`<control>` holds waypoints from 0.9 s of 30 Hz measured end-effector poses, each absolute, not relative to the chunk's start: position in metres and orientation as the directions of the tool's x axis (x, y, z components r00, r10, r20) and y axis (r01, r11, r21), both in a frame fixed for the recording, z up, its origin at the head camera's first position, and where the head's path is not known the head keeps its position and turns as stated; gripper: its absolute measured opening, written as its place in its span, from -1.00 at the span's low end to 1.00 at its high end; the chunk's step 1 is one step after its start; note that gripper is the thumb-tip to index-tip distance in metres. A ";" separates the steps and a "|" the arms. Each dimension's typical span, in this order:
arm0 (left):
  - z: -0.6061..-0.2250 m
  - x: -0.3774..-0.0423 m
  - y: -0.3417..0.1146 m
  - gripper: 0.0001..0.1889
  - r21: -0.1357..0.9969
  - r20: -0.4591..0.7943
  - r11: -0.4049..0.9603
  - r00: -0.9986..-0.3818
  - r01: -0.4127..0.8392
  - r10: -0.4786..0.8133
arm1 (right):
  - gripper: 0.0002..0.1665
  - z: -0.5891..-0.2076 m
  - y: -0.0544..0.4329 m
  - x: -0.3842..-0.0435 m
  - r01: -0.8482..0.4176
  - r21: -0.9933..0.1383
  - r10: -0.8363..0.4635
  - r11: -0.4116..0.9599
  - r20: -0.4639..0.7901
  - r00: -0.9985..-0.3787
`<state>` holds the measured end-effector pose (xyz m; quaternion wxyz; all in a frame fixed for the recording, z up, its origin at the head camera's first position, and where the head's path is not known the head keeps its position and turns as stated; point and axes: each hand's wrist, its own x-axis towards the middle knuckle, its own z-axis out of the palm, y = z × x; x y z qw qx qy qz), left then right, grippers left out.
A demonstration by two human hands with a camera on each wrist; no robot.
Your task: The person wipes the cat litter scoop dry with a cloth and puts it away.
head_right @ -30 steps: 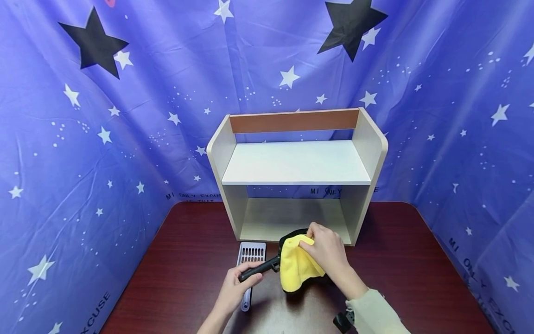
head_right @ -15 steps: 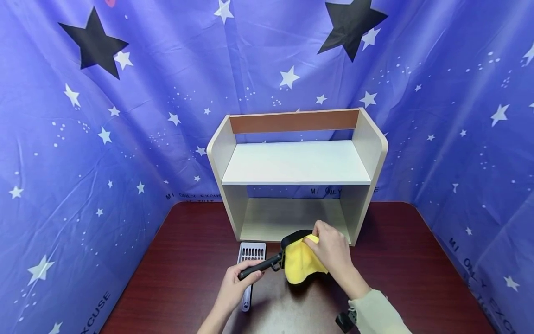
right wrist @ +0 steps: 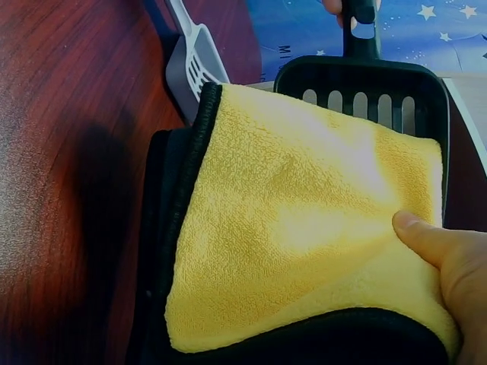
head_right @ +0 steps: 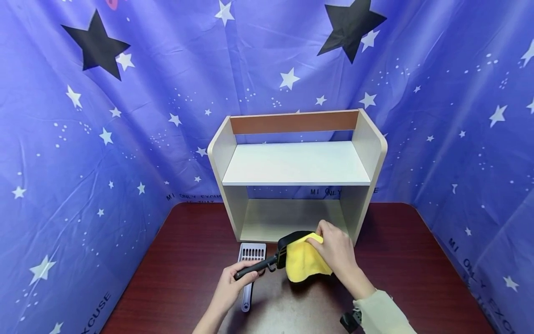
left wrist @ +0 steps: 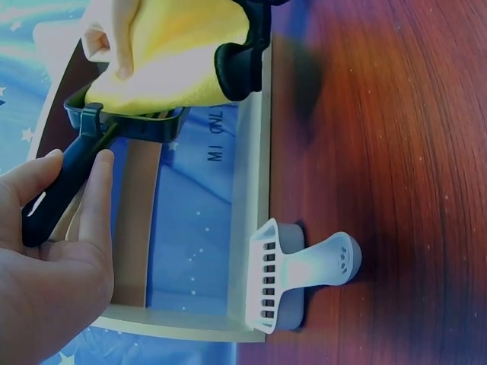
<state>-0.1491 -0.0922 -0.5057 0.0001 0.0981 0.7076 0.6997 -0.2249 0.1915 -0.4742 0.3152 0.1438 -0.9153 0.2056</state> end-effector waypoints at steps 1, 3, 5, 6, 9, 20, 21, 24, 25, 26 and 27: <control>-0.506 -0.149 -0.093 -0.72 0.990 0.138 0.001 -0.980 0.139 0.146 | -0.47 -0.474 0.192 -0.225 -0.393 -0.285 -0.134 0.874 0.637 -0.759; -0.506 -0.149 -0.094 -0.72 0.990 0.137 0.001 -0.979 0.139 0.153 | -0.48 -0.473 0.193 -0.224 -0.396 -0.285 -0.134 0.873 0.640 -0.756; -0.507 -0.149 -0.096 -0.71 0.990 0.138 0.003 -0.978 0.140 0.156 | -0.49 -0.473 0.193 -0.224 -0.401 -0.287 -0.134 0.870 0.645 -0.752; -0.508 -0.149 -0.096 -0.71 0.990 0.139 0.005 -0.978 0.141 0.156 | -0.49 -0.473 0.194 -0.224 -0.404 -0.288 -0.135 0.868 0.647 -0.750; -0.509 -0.148 -0.099 -0.70 0.989 0.144 -0.001 -0.976 0.146 0.160 | -0.51 -0.473 0.195 -0.224 -0.416 -0.299 -0.133 0.858 0.654 -0.744; -0.506 -0.147 -0.105 -0.64 0.986 0.100 -0.152 -0.979 0.073 0.177 | -0.71 -0.474 0.199 -0.225 -0.531 -0.289 -0.268 0.797 0.618 -0.739; -0.506 -0.147 -0.105 -0.63 0.985 0.097 -0.159 -0.980 0.069 0.177 | -0.72 -0.474 0.200 -0.225 -0.539 -0.284 -0.289 0.793 0.603 -0.743; -0.506 -0.147 -0.106 -0.60 0.983 0.086 -0.173 -0.982 0.056 0.169 | -0.75 -0.475 0.202 -0.226 -0.582 -0.310 -0.349 0.752 0.562 -0.750; -0.506 -0.147 -0.106 -0.59 0.983 0.081 -0.178 -0.983 0.052 0.164 | -0.76 -0.476 0.202 -0.226 -0.601 -0.338 -0.368 0.724 0.548 -0.751; -0.506 -0.147 -0.106 -0.59 0.982 0.074 -0.182 -0.985 0.045 0.155 | -0.76 -0.476 0.202 -0.226 -0.621 -0.371 -0.386 0.691 0.537 -0.750; -0.506 -0.147 -0.106 -0.59 0.982 0.067 -0.185 -0.987 0.040 0.146 | -0.76 -0.476 0.202 -0.227 -0.641 -0.402 -0.407 0.654 0.528 -0.745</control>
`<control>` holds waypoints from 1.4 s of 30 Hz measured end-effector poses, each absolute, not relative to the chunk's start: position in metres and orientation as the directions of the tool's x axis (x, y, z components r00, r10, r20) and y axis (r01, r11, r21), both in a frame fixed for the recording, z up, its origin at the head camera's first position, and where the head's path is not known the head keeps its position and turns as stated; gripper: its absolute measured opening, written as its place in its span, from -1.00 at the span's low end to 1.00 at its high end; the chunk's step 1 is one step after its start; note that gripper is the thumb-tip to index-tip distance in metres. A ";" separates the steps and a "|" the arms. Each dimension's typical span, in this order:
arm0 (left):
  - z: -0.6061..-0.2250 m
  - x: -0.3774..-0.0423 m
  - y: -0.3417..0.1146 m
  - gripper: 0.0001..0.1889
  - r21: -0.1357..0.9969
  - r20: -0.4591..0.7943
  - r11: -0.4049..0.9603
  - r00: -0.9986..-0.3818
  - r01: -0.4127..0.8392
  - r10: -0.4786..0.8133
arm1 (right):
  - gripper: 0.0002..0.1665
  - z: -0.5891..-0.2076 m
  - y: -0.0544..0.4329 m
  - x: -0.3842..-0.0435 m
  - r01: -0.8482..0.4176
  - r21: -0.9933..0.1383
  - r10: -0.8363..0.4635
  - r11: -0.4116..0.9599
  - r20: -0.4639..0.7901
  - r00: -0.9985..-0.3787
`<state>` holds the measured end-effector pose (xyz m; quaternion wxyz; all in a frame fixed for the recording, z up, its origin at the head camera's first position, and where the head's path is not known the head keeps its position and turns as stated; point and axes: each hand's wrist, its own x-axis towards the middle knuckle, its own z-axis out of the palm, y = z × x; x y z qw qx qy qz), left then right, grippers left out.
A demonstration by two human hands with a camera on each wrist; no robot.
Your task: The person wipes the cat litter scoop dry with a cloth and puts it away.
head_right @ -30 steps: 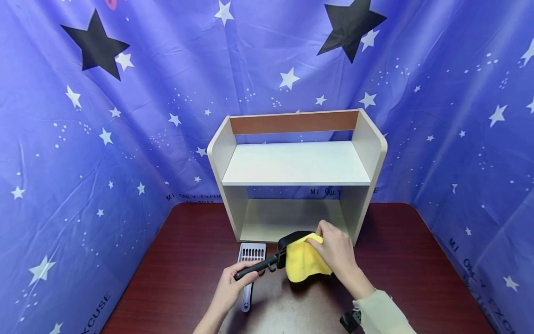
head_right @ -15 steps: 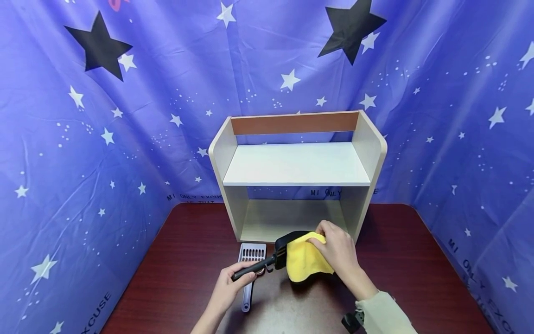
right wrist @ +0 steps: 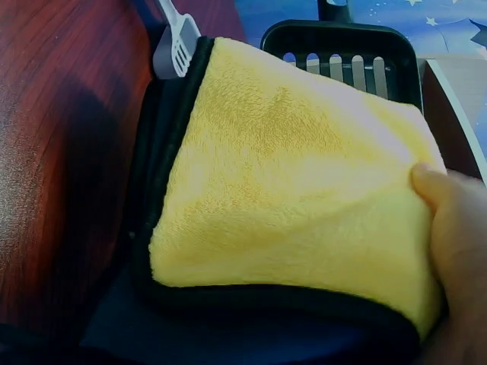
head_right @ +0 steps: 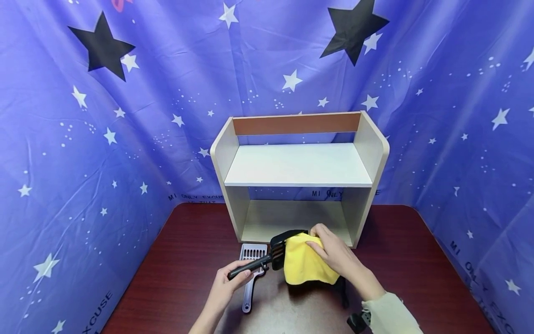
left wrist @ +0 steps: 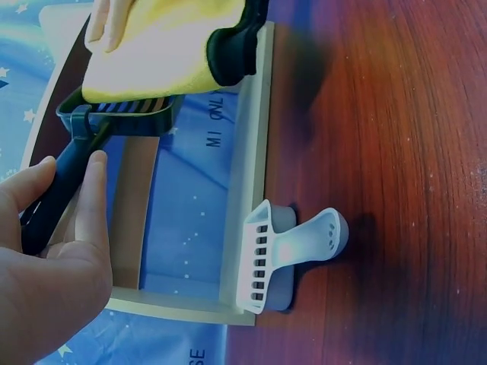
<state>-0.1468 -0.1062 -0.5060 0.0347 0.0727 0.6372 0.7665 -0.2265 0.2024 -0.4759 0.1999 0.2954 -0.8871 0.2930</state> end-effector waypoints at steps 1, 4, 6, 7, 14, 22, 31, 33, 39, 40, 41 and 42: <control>-0.506 -0.147 -0.106 -0.58 0.981 0.063 -0.191 -0.988 0.035 0.141 | -0.77 -0.476 0.203 -0.226 -0.659 -0.428 -0.427 0.618 0.521 -0.739; -0.507 -0.147 -0.105 -0.58 0.979 0.052 -0.202 -0.990 0.025 0.131 | -0.74 -0.477 0.202 -0.225 -0.709 -0.478 -0.480 0.519 0.523 -0.704; -0.507 -0.147 -0.104 -0.58 0.979 0.049 -0.200 -0.990 0.022 0.130 | -0.71 -0.477 0.201 -0.223 -0.735 -0.482 -0.499 0.477 0.540 -0.678; -0.507 -0.147 -0.103 -0.58 0.980 0.050 -0.196 -0.990 0.023 0.133 | -0.70 -0.477 0.200 -0.223 -0.744 -0.481 -0.502 0.464 0.550 -0.668; -0.505 -0.147 -0.098 -0.60 0.983 0.059 -0.183 -0.990 0.035 0.129 | -0.70 -0.475 0.189 -0.223 -0.729 -0.486 -0.391 0.482 0.625 -0.675; -0.505 -0.147 -0.092 -0.60 0.984 0.057 -0.177 -0.989 0.032 0.139 | -0.65 -0.481 0.178 -0.222 -0.634 -0.439 -0.159 0.636 0.730 -0.665; -0.506 -0.148 -0.093 -0.60 0.982 0.038 -0.188 -0.988 0.010 0.147 | -0.63 -0.482 0.182 -0.224 -0.546 -0.450 -0.056 0.707 0.733 -0.677; -0.506 -0.148 -0.094 -0.60 0.983 0.040 -0.185 -0.988 0.012 0.149 | -0.63 -0.482 0.183 -0.224 -0.544 -0.450 -0.057 0.709 0.732 -0.679; -0.507 -0.148 -0.101 -0.59 0.982 0.051 -0.189 -0.987 0.021 0.155 | -0.68 -0.484 0.192 -0.224 -0.538 -0.435 -0.068 0.722 0.730 -0.680; -0.507 -0.147 -0.103 -0.59 0.982 0.054 -0.189 -0.987 0.025 0.150 | -0.69 -0.485 0.194 -0.225 -0.533 -0.429 -0.071 0.729 0.728 -0.682; -0.508 -0.147 -0.105 -0.59 0.982 0.055 -0.186 -0.988 0.028 0.143 | -0.70 -0.485 0.196 -0.224 -0.527 -0.425 -0.070 0.736 0.726 -0.684; -0.508 -0.147 -0.107 -0.59 0.982 0.057 -0.187 -0.989 0.031 0.135 | -0.72 -0.485 0.198 -0.224 -0.521 -0.425 -0.069 0.741 0.723 -0.688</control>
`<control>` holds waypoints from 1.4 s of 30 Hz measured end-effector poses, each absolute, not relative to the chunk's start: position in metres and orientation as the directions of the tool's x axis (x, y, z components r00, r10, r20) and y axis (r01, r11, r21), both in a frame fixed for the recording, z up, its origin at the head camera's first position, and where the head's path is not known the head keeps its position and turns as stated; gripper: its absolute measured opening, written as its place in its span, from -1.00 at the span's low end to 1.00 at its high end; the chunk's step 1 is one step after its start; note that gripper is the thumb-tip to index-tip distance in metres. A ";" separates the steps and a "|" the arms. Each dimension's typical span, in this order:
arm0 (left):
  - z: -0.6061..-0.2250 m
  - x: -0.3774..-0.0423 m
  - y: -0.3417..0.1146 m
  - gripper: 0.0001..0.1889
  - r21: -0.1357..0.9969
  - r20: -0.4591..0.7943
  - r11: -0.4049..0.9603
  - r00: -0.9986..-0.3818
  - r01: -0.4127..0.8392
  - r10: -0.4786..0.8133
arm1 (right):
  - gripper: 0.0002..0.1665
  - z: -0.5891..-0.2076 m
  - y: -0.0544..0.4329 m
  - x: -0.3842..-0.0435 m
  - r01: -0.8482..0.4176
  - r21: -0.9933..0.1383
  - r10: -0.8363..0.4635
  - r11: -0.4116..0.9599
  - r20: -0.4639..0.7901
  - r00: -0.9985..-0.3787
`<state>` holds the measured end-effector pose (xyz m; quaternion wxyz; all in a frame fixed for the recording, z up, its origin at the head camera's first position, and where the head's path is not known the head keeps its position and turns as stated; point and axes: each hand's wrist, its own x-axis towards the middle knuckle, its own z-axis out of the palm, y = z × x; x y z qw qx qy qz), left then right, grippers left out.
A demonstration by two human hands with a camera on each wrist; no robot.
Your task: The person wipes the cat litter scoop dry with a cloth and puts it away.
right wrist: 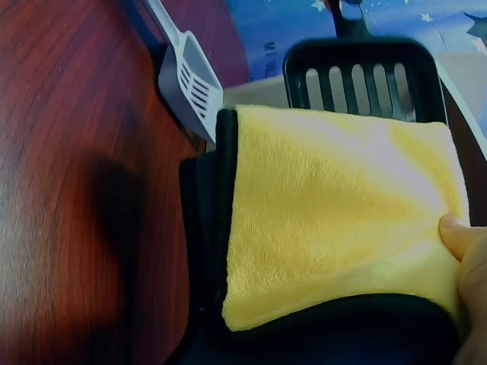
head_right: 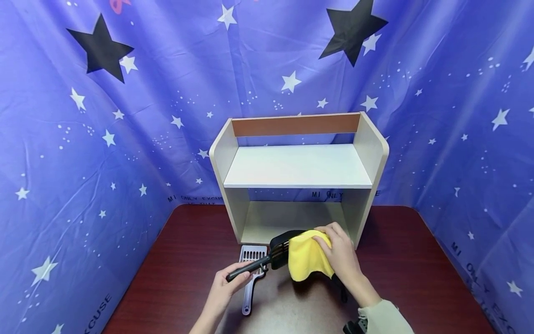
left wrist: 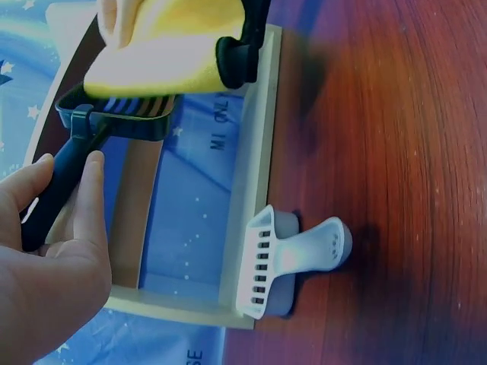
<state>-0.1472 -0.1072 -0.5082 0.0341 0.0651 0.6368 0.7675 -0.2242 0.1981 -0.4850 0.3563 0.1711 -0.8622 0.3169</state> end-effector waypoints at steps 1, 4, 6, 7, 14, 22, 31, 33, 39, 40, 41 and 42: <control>-0.509 -0.147 -0.109 -0.59 0.981 0.059 -0.190 -0.990 0.034 0.128 | -0.74 -0.485 0.201 -0.224 -0.512 -0.426 -0.066 0.746 0.717 -0.694; -0.509 -0.147 -0.116 -0.59 0.979 0.068 -0.198 -0.992 0.046 0.105 | -0.81 -0.483 0.208 -0.223 -0.474 -0.444 -0.052 0.761 0.685 -0.726; -0.509 -0.147 -0.119 -0.59 0.977 0.075 -0.205 -0.993 0.054 0.094 | -0.85 -0.481 0.214 -0.223 -0.449 -0.463 -0.041 0.764 0.660 -0.750; -0.509 -0.147 -0.120 -0.58 0.977 0.080 -0.204 -0.993 0.060 0.091 | -0.86 -0.479 0.216 -0.223 -0.436 -0.473 -0.035 0.765 0.646 -0.762; -0.505 -0.149 -0.125 -0.58 0.975 0.065 -0.219 -0.992 0.039 0.110 | -0.84 -0.466 0.226 -0.227 -0.372 -0.522 -0.010 0.768 0.570 -0.821; -0.503 -0.150 -0.125 -0.58 0.975 0.118 -0.208 -0.969 0.072 0.216 | -0.86 -0.444 0.214 -0.236 -0.429 -0.560 -0.085 0.709 0.536 -0.840; -0.501 -0.152 -0.119 -0.59 0.983 0.112 -0.169 -0.967 0.073 0.230 | -0.87 -0.422 0.185 -0.239 -0.565 -0.562 -0.260 0.604 0.532 -0.806; -0.501 -0.152 -0.118 -0.59 0.984 0.097 -0.169 -0.971 0.060 0.217 | -0.88 -0.421 0.181 -0.238 -0.588 -0.572 -0.302 0.572 0.519 -0.800; -0.501 -0.152 -0.113 -0.59 0.983 0.081 -0.177 -0.974 0.043 0.210 | -0.82 -0.423 0.178 -0.236 -0.662 -0.614 -0.485 0.430 0.461 -0.743; -0.501 -0.152 -0.113 -0.58 0.983 0.080 -0.179 -0.975 0.043 0.205 | -0.80 -0.423 0.178 -0.236 -0.674 -0.614 -0.522 0.411 0.447 -0.726; -0.501 -0.152 -0.113 -0.58 0.982 0.075 -0.184 -0.978 0.038 0.197 | -0.78 -0.423 0.178 -0.236 -0.687 -0.609 -0.556 0.396 0.436 -0.708; -0.501 -0.152 -0.113 -0.58 0.981 0.073 -0.193 -0.979 0.036 0.188 | -0.75 -0.423 0.178 -0.236 -0.706 -0.595 -0.588 0.384 0.431 -0.684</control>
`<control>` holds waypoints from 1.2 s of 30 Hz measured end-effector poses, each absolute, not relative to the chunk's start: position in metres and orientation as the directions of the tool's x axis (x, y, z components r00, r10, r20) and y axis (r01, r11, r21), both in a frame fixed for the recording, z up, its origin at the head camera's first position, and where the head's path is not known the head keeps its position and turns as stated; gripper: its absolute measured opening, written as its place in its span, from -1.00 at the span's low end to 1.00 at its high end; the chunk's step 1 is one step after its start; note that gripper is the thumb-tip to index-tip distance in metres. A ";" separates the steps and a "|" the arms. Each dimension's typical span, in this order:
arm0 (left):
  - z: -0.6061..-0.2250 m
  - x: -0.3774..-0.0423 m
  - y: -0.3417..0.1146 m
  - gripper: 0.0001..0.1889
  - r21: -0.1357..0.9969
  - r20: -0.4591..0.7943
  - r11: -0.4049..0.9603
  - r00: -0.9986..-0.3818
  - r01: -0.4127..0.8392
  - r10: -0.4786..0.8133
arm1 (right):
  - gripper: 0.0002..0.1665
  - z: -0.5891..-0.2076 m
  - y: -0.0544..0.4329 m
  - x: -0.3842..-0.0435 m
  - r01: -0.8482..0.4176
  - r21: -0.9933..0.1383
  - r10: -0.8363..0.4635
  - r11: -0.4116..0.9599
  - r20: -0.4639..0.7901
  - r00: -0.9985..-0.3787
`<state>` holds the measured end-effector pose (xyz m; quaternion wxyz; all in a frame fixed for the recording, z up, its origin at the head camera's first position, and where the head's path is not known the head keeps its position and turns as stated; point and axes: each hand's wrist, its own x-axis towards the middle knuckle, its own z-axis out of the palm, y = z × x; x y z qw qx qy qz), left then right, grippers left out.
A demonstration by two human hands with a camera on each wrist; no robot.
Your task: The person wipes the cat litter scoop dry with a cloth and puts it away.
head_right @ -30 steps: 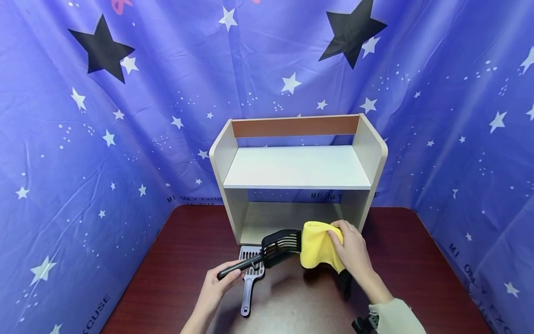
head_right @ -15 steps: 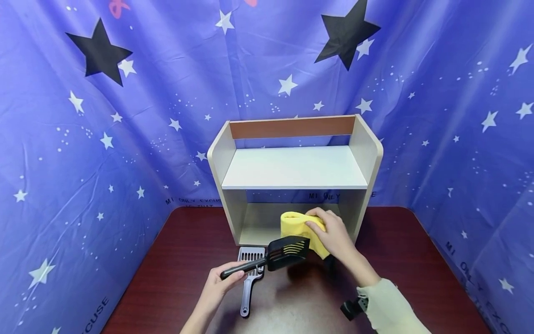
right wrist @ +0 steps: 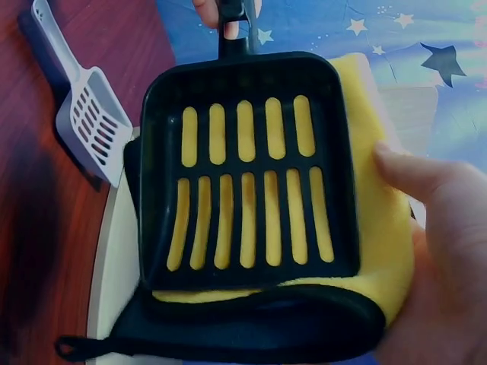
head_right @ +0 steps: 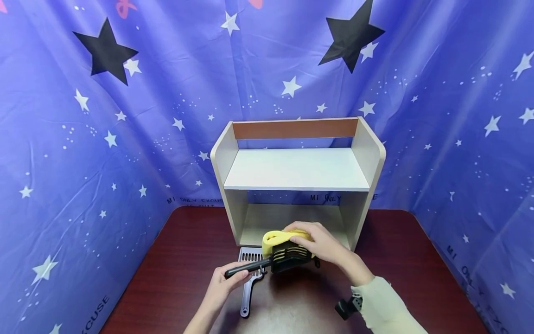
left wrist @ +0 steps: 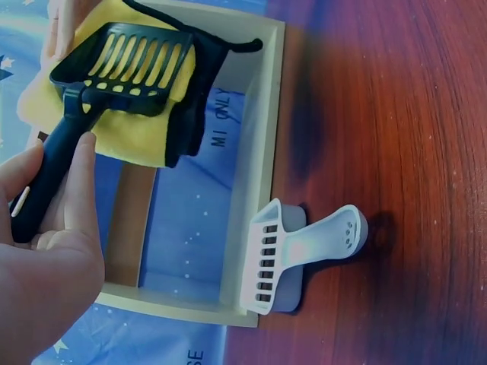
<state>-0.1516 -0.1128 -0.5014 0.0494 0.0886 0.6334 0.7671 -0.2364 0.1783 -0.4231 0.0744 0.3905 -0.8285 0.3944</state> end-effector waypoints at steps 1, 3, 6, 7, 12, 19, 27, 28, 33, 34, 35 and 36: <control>-0.501 -0.152 -0.113 -0.58 0.978 0.070 -0.204 -0.982 0.033 0.177 | -0.73 -0.423 0.179 -0.237 -0.726 -0.579 -0.617 0.371 0.431 -0.659; -0.501 -0.152 -0.113 -0.57 0.975 0.063 -0.219 -0.986 0.027 0.157 | -0.68 -0.423 0.179 -0.237 -0.765 -0.542 -0.659 0.347 0.439 -0.610; -0.500 -0.152 -0.113 -0.56 0.972 0.057 -0.236 -0.988 0.021 0.145 | -0.62 -0.424 0.181 -0.237 -0.807 -0.496 -0.690 0.321 0.461 -0.558; -0.501 -0.152 -0.113 -0.56 0.971 0.057 -0.238 -0.988 0.021 0.146 | -0.59 -0.424 0.182 -0.237 -0.811 -0.490 -0.693 0.319 0.464 -0.552; -0.500 -0.151 -0.112 -0.56 0.972 0.062 -0.232 -0.987 0.025 0.152 | -0.46 -0.425 0.188 -0.234 -0.799 -0.499 -0.674 0.335 0.465 -0.573; -0.499 -0.153 -0.111 -0.55 0.970 0.047 -0.241 -0.989 0.012 0.141 | -0.41 -0.429 0.199 -0.234 -0.792 -0.527 -0.644 0.307 0.498 -0.581; -0.500 -0.155 -0.116 -0.56 0.963 0.020 -0.268 -0.995 -0.007 0.100 | -0.47 -0.432 0.209 -0.235 -0.817 -0.504 -0.608 0.281 0.565 -0.558; -0.500 -0.155 -0.117 -0.56 0.963 0.020 -0.269 -0.995 -0.006 0.095 | -0.47 -0.433 0.210 -0.235 -0.818 -0.504 -0.602 0.278 0.572 -0.557; -0.499 -0.155 -0.120 -0.55 0.961 0.028 -0.275 -0.995 0.001 0.094 | -0.50 -0.435 0.214 -0.232 -0.813 -0.507 -0.565 0.286 0.596 -0.571; -0.499 -0.156 -0.120 -0.55 0.962 0.027 -0.274 -0.995 0.000 0.093 | -0.50 -0.435 0.215 -0.231 -0.810 -0.510 -0.557 0.290 0.598 -0.576; -0.500 -0.156 -0.121 -0.55 0.962 0.027 -0.274 -0.995 0.000 0.093 | -0.51 -0.435 0.216 -0.231 -0.807 -0.511 -0.551 0.296 0.599 -0.581; -0.500 -0.156 -0.121 -0.54 0.962 0.025 -0.275 -0.995 -0.001 0.092 | -0.51 -0.436 0.217 -0.230 -0.804 -0.512 -0.544 0.301 0.600 -0.586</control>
